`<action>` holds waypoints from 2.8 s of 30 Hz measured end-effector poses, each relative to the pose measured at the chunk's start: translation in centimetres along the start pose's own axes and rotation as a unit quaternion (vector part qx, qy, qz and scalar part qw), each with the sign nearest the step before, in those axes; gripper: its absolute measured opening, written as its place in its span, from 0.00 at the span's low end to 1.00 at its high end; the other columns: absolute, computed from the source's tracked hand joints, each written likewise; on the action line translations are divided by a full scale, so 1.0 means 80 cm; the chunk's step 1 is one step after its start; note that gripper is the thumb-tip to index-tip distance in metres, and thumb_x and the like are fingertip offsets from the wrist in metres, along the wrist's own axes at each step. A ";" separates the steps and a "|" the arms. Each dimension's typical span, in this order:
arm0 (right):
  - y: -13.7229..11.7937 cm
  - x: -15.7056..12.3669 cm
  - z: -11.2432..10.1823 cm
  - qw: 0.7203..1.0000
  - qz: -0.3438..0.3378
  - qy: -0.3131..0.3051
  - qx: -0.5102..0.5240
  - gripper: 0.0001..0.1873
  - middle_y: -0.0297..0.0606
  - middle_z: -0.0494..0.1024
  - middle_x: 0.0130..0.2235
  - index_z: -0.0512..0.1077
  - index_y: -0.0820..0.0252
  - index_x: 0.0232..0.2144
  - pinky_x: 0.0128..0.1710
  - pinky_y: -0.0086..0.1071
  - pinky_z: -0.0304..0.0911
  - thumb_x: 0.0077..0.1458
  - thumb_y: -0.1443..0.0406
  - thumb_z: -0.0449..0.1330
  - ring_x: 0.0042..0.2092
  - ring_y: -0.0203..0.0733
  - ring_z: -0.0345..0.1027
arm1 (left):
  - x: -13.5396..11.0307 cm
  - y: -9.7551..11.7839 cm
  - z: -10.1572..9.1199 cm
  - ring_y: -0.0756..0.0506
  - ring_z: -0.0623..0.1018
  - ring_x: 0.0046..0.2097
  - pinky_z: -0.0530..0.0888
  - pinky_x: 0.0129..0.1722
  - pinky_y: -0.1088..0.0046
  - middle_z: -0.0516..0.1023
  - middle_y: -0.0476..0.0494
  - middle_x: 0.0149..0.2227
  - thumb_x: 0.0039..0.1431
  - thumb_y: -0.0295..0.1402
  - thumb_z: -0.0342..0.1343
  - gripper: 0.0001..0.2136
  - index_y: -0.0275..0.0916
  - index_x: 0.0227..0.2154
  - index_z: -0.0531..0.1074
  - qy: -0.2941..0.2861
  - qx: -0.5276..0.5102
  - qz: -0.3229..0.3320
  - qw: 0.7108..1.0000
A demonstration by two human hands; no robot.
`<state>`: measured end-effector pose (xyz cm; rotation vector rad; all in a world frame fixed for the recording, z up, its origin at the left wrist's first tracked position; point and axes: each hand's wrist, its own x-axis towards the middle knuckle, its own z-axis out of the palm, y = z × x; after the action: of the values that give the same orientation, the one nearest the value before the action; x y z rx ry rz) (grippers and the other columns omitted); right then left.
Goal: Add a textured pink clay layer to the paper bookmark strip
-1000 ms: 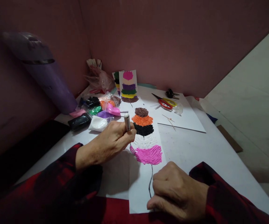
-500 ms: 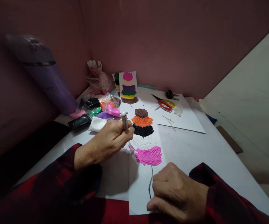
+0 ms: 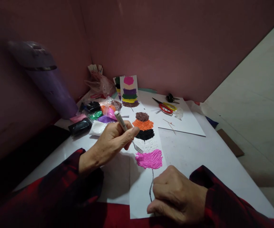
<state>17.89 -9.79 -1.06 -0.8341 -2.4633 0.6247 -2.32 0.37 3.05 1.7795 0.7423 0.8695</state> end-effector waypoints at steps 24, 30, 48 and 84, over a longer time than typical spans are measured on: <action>0.000 0.004 0.001 1.000 0.005 0.006 0.003 0.30 0.27 0.56 0.16 0.62 0.61 0.14 0.18 0.29 0.42 0.65 0.53 0.48 0.19 0.30 0.44 | -0.001 -0.008 0.008 0.55 0.63 0.22 0.60 0.21 0.78 0.67 0.53 0.20 0.63 0.37 0.52 0.11 0.36 0.27 0.65 0.026 -0.053 -0.003 0.998; 0.000 0.005 0.003 1.000 -0.003 0.029 0.003 0.31 0.26 0.56 0.15 0.62 0.61 0.13 0.18 0.28 0.42 0.65 0.52 0.48 0.19 0.29 0.45 | -0.002 -0.011 0.012 0.54 0.63 0.23 0.59 0.20 0.79 0.68 0.50 0.23 0.63 0.41 0.51 0.14 0.35 0.29 0.69 0.019 -0.057 -0.024 0.998; 0.002 0.003 0.004 1.000 0.002 0.012 -0.015 0.33 0.29 0.60 0.14 0.68 0.62 0.14 0.18 0.27 0.46 0.65 0.51 0.46 0.18 0.30 0.51 | -0.002 -0.009 0.013 0.55 0.62 0.20 0.57 0.17 0.79 0.67 0.51 0.19 0.62 0.48 0.49 0.20 0.34 0.28 0.70 0.020 -0.086 -0.039 0.995; 0.001 0.001 0.001 1.000 -0.004 0.016 -0.007 0.28 0.26 0.55 0.17 0.60 0.61 0.15 0.19 0.29 0.41 0.64 0.55 0.50 0.20 0.30 0.43 | -0.004 -0.039 0.031 0.56 0.60 0.14 0.63 0.13 0.78 0.54 0.57 0.14 0.60 0.45 0.53 0.22 0.40 0.15 0.56 0.085 -0.178 -0.080 0.977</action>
<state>17.80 -9.74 -1.16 -0.8340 -2.4445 0.5873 -0.77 -0.12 -0.60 1.3225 0.7725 0.9857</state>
